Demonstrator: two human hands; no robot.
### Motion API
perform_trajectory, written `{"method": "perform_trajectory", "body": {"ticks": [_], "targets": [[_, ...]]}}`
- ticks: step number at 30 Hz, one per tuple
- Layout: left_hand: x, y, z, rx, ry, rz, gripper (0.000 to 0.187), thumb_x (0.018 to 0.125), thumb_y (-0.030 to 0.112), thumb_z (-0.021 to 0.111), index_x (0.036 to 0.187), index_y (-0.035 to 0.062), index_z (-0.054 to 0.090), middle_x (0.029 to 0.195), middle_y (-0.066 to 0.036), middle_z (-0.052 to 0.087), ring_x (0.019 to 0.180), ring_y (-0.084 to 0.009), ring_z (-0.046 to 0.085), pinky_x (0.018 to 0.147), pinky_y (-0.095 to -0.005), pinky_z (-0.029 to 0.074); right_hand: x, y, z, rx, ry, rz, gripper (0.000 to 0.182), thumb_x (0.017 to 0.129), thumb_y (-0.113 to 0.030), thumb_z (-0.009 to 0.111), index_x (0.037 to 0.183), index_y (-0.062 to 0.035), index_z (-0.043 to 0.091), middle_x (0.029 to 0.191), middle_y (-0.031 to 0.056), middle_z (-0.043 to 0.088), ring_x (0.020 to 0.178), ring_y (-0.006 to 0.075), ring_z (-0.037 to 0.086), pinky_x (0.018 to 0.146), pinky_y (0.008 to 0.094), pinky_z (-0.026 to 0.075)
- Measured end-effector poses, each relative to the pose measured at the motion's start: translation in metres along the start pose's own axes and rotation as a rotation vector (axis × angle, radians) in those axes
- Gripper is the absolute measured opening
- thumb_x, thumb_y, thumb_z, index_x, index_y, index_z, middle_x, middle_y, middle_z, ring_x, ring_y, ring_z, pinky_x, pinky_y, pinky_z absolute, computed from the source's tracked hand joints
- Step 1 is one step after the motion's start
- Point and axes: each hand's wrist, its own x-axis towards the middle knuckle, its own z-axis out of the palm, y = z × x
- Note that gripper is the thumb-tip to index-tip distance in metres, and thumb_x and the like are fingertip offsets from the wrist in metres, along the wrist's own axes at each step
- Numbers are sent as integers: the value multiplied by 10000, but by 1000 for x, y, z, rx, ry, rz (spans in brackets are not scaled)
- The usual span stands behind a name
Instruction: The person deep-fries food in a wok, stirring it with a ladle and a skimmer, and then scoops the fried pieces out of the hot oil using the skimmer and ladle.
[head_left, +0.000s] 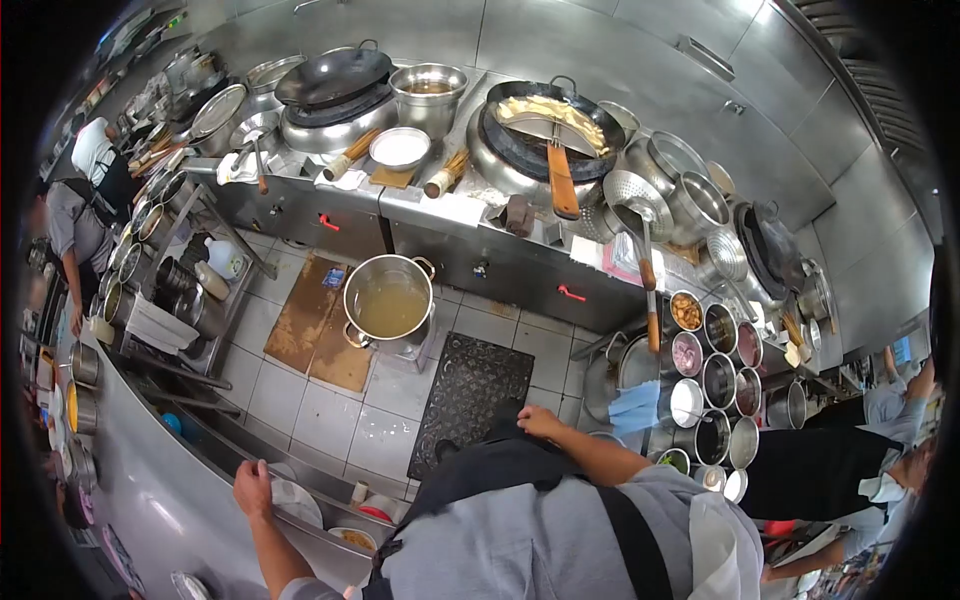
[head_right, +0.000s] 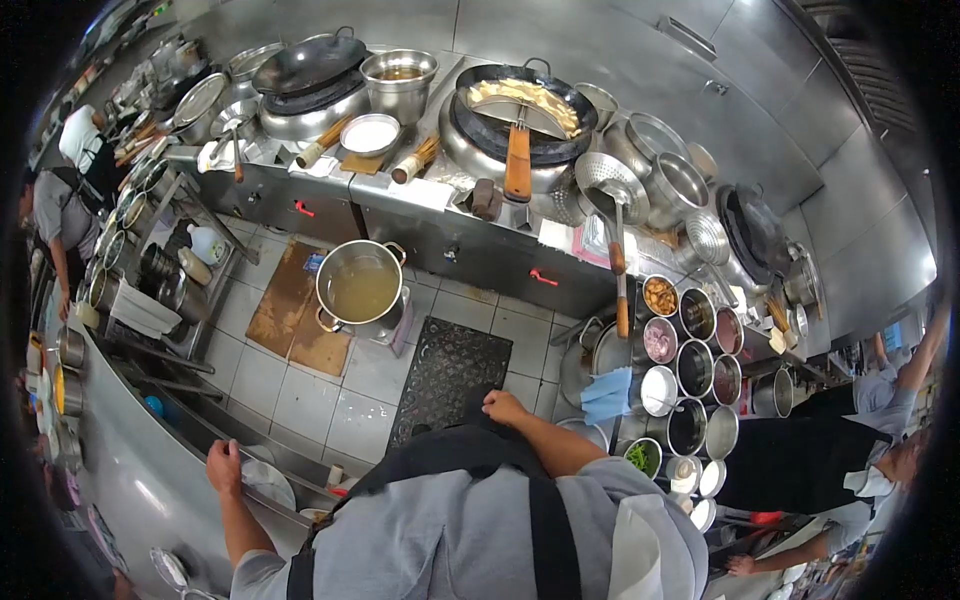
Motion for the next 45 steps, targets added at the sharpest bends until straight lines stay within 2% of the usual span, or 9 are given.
{"method": "perform_trajectory", "body": {"ticks": [4,7,16,19,25,28,34,40,45], "targets": [[-1,2,-4,21,12,-10,304,864,350,628,865,46,643,876,-161,663,844,-372,626,747,-449,486,-8,11,3,-282,8,-157,303,823,-289,679,1057,-97,660,928,93,696,805,261,670,741,397,522],[0,-5,3,27,36,8,300,867,346,625,860,46,641,885,-161,663,850,-369,625,750,-450,487,-24,21,-3,-67,20,159,233,816,-259,684,985,-99,685,927,91,699,832,220,661,727,358,519],[-1,-4,3,65,12,16,314,872,343,612,877,31,648,901,-168,669,866,-371,626,754,-454,487,-61,117,4,-325,-107,157,310,820,-353,595,968,-106,708,1020,144,682,948,343,647,830,425,513],[1,-8,6,52,16,66,317,873,344,609,877,29,648,897,-172,669,862,-373,626,753,-458,487,-69,136,20,-744,19,-292,176,753,-176,610,814,-44,709,897,160,689,860,307,684,715,406,559],[2,-12,10,65,16,68,298,873,332,612,878,35,648,897,-173,668,855,-374,626,744,-459,488,-62,138,27,-642,55,-238,162,720,-139,626,830,-56,712,955,143,683,858,335,679,742,423,555],[0,-10,9,48,22,70,288,874,327,615,879,41,645,890,-164,669,852,-368,628,739,-456,490,-63,122,15,-612,-12,-159,311,808,-329,596,936,-71,714,1011,170,681,965,338,645,847,415,504],[-2,-5,4,55,33,38,296,874,334,617,878,39,641,880,-155,669,849,-362,631,735,-445,492,-76,79,1,-357,-1,-67,369,802,-393,608,919,-62,724,973,180,688,935,348,653,831,423,503],[-1,-6,6,32,60,33,289,875,332,613,893,46,655,886,-159,671,851,-364,634,742,-445,493,-71,89,2,-491,34,-261,249,802,-289,594,863,-94,736,936,156,691,891,337,668,797,427,529],[-1,-8,6,53,52,47,285,872,328,613,898,48,656,895,-161,673,860,-362,633,754,-443,493,-66,90,9,-388,96,-109,223,786,-257,598,866,-99,734,922,154,689,885,336,671,782,414,540]]}}
